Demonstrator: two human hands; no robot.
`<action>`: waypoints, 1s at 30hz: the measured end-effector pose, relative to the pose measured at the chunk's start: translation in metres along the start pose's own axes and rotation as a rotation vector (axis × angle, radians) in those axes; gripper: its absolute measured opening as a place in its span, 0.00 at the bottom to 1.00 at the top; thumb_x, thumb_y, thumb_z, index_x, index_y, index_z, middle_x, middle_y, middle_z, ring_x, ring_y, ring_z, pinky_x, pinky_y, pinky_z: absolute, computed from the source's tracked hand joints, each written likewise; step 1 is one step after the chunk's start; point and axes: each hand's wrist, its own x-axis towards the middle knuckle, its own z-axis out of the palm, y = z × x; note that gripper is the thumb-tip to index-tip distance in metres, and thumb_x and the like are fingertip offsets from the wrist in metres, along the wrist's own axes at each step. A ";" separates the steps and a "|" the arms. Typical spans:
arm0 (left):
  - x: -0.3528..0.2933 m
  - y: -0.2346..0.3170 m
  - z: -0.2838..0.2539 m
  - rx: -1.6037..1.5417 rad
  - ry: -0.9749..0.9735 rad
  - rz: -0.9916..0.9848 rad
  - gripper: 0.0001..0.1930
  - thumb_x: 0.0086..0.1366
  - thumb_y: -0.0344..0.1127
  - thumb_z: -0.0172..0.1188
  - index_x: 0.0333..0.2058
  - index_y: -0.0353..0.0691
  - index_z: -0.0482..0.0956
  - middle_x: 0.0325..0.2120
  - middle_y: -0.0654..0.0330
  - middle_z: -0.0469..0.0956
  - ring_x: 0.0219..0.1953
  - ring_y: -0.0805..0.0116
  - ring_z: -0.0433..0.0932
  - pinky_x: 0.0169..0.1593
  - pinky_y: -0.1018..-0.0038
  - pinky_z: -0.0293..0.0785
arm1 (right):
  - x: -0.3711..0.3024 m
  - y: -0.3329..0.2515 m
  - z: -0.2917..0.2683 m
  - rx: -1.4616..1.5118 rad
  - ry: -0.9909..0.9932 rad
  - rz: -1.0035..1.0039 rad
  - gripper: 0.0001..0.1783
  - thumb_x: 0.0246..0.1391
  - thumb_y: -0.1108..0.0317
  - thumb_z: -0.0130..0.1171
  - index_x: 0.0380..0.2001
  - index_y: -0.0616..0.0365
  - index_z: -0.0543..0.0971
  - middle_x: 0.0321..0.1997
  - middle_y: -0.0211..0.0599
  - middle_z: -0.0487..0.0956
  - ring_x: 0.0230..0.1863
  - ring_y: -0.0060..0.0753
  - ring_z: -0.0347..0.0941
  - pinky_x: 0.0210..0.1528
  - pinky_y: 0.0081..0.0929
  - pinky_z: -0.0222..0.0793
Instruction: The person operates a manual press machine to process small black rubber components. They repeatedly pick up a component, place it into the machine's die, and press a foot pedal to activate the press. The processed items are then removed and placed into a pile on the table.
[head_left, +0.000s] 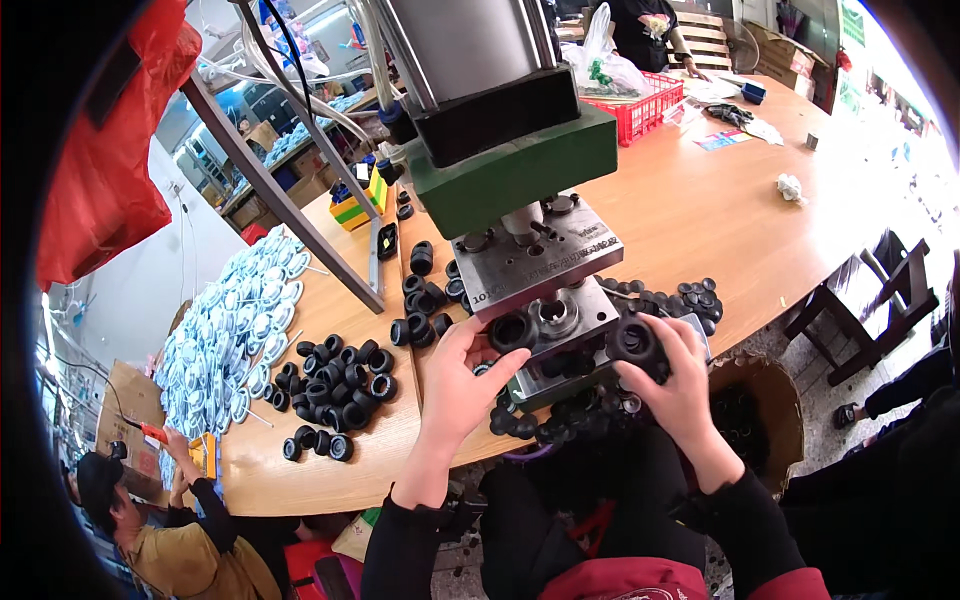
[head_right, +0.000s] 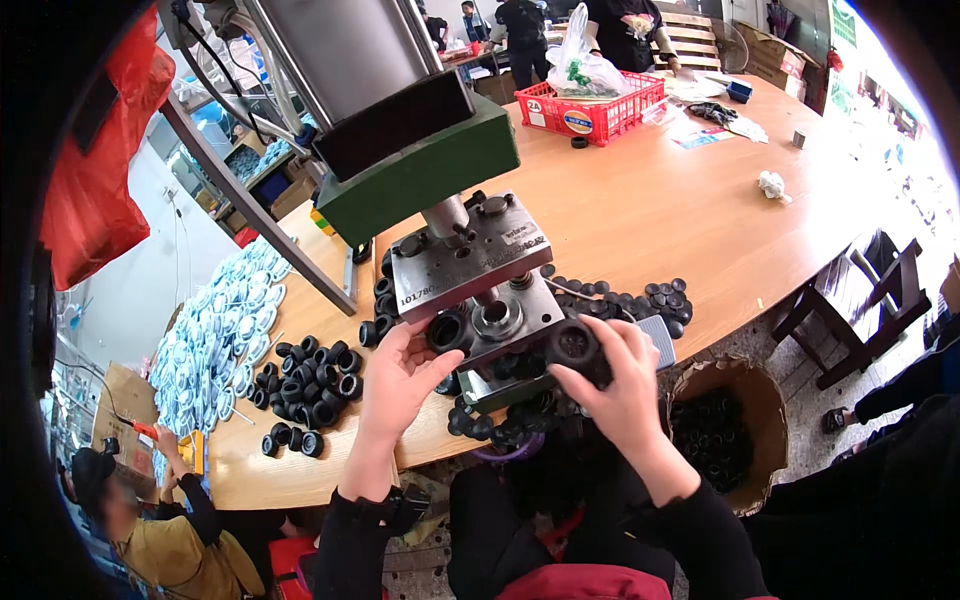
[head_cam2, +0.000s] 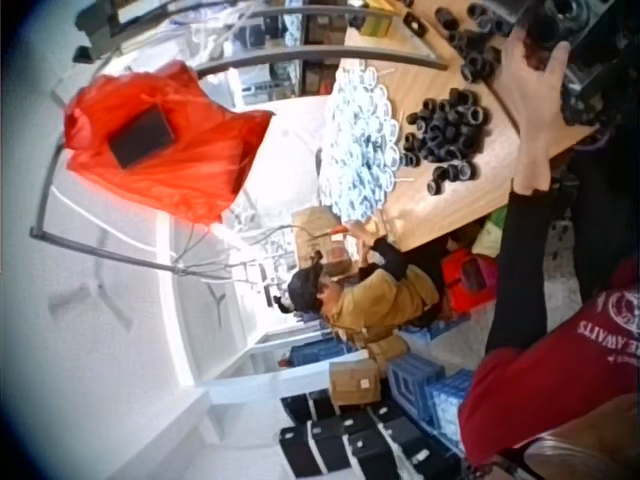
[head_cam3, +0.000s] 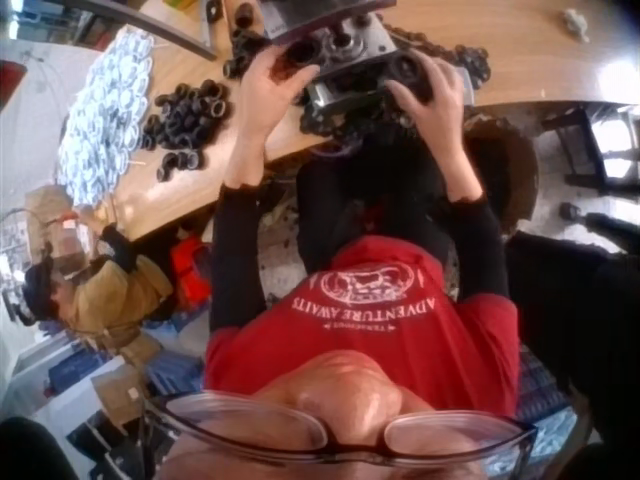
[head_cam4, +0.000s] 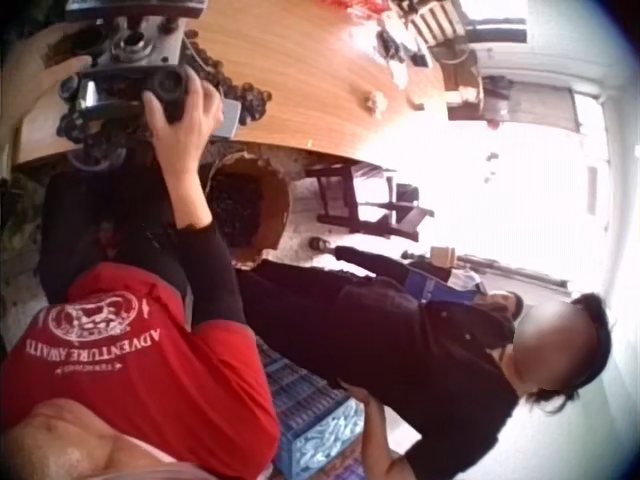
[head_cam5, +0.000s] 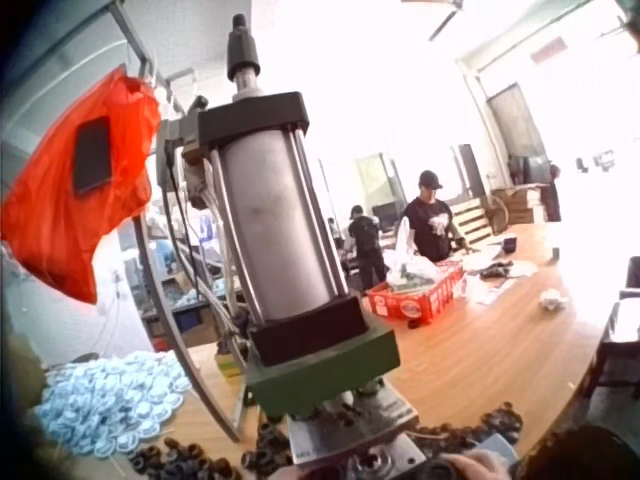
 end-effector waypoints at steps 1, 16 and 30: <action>0.004 0.000 0.008 0.031 0.005 0.010 0.27 0.57 0.26 0.70 0.54 0.29 0.72 0.45 0.57 0.79 0.43 0.72 0.78 0.49 0.75 0.74 | -0.014 0.024 -0.014 0.004 -0.001 0.057 0.33 0.41 0.61 0.74 0.52 0.57 0.77 0.47 0.41 0.75 0.52 0.44 0.69 0.57 0.37 0.62; 0.044 0.011 0.046 0.633 0.017 0.125 0.18 0.57 0.40 0.70 0.42 0.36 0.77 0.30 0.56 0.79 0.29 0.67 0.77 0.36 0.70 0.75 | -0.118 0.183 -0.119 -0.507 0.107 0.300 0.31 0.60 0.67 0.60 0.65 0.59 0.66 0.62 0.50 0.69 0.64 0.51 0.62 0.67 0.41 0.56; 0.013 -0.030 0.019 0.444 0.417 0.172 0.22 0.58 0.32 0.68 0.51 0.38 0.76 0.39 0.54 0.78 0.35 0.62 0.76 0.38 0.72 0.75 | -0.013 0.118 -0.006 -0.765 -0.290 0.012 0.29 0.63 0.47 0.50 0.60 0.51 0.73 0.65 0.39 0.71 0.67 0.39 0.63 0.69 0.41 0.49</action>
